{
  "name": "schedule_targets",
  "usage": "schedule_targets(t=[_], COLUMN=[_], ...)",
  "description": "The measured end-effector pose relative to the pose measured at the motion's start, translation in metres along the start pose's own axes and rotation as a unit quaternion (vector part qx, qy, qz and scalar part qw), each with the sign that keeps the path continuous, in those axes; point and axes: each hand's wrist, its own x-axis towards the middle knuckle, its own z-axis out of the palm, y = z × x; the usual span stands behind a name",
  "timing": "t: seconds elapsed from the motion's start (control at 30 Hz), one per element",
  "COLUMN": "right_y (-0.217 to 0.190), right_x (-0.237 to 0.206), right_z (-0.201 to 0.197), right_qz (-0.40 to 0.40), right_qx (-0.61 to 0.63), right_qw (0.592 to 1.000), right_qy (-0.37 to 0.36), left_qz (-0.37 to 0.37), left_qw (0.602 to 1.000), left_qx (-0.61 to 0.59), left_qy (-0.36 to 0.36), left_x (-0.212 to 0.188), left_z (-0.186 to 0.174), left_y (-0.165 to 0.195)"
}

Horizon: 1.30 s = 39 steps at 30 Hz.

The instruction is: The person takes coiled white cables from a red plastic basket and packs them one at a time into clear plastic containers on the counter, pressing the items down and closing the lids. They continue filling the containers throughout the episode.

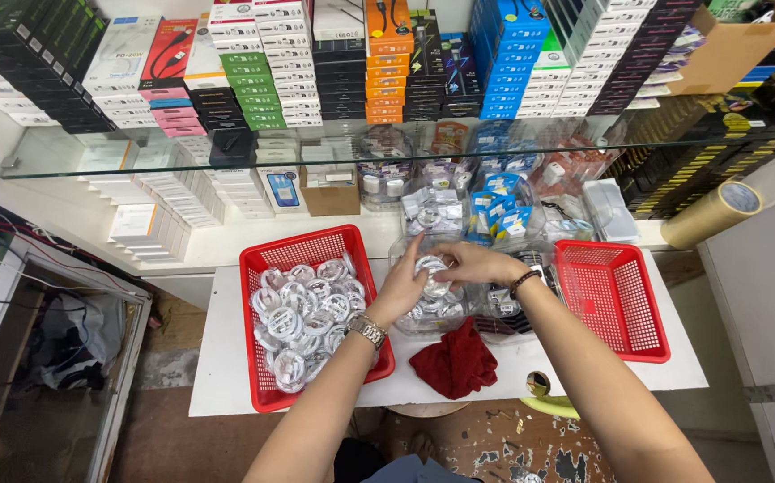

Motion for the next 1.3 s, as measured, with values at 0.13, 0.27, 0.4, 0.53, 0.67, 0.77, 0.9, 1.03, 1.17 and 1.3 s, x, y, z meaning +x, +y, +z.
schedule_targets(t=[0.13, 0.27, 0.4, 0.53, 0.67, 0.77, 0.9, 1.03, 1.17, 1.3], right_y=[0.029, 0.044, 0.036, 0.027, 0.042, 0.049, 0.031, -0.028, -0.079, -0.091], right_x=[0.018, 0.029, 0.032, 0.043, 0.045, 0.045, 0.051, 0.055, 0.086, 0.124], right_z=[0.022, 0.066, 0.082, 0.069, 0.079, 0.087, 0.061, 0.032, 0.068, 0.139], right_qz=[-0.015, -0.002, -0.017, -0.004, -0.011, -0.068, -0.024, -0.074, -0.089, -0.133], right_qx=[-0.249, -0.404, -0.437, -0.435, -0.414, -0.304, -0.319, -0.238, -0.079, -0.058], right_qw=[0.968, 0.913, 0.892, 0.889, 0.906, 0.95, 0.946, 0.94, 0.968, 0.989], right_qy=[0.026, -0.046, -0.112, -0.145, -0.091, -0.03, -0.054, 0.232, 0.22, 0.001], left_qz=[-0.052, -0.101, -0.09, -0.097, -0.121, -0.108, -0.096, -0.184, -0.256, -0.255], left_qw=[0.998, 0.995, 0.995, 0.993, 0.989, 0.985, 0.97, 0.97, 0.898, 0.863], left_qx=[0.035, -0.003, -0.043, -0.059, -0.08, -0.136, -0.197, 0.031, 0.338, 0.391], left_qy=[0.021, 0.027, 0.022, 0.014, 0.008, 0.022, 0.105, 0.155, -0.12, -0.195], left_x=[-0.003, -0.01, -0.019, -0.021, -0.019, -0.014, -0.016, -0.047, -0.077, -0.098], left_z=[-0.002, -0.012, -0.018, -0.025, -0.029, -0.038, -0.083, -0.155, -0.194, -0.19], left_y=[-0.004, -0.012, -0.019, -0.019, -0.009, -0.006, -0.022, -0.051, -0.067, -0.071])
